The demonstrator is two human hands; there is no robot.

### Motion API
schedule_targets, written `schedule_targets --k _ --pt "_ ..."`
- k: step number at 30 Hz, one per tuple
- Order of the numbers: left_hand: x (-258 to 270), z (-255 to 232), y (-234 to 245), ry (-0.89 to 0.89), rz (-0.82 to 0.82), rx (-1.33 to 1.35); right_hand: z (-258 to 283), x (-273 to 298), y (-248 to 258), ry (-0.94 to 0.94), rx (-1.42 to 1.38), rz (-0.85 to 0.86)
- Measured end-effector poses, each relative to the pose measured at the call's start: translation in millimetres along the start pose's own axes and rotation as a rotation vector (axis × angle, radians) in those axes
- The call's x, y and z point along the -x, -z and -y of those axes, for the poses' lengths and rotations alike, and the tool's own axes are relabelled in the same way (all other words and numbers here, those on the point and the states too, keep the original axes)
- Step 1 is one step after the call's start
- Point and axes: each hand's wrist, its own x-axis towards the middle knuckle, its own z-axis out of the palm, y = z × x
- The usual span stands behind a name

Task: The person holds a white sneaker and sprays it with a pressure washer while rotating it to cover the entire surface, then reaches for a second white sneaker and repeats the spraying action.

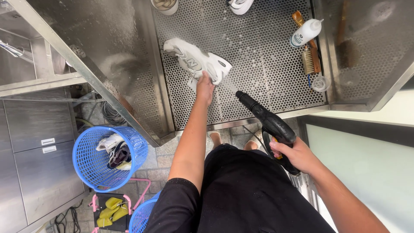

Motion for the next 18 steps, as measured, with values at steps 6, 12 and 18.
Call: schedule_targets --k 6,12,18 --pt "1.5 -1.7 0.4 -0.014 0.021 0.015 3.5 -2.4 -3.7 0.004 0.028 0.004" --pt "-4.1 2.0 7.0 -0.022 0.058 0.028 2.7 -7.1 -7.0 -0.009 0.076 -0.002" --pt "-4.3 1.8 9.3 0.001 0.037 0.037 4.3 -9.7 -9.4 0.000 0.090 -0.006"
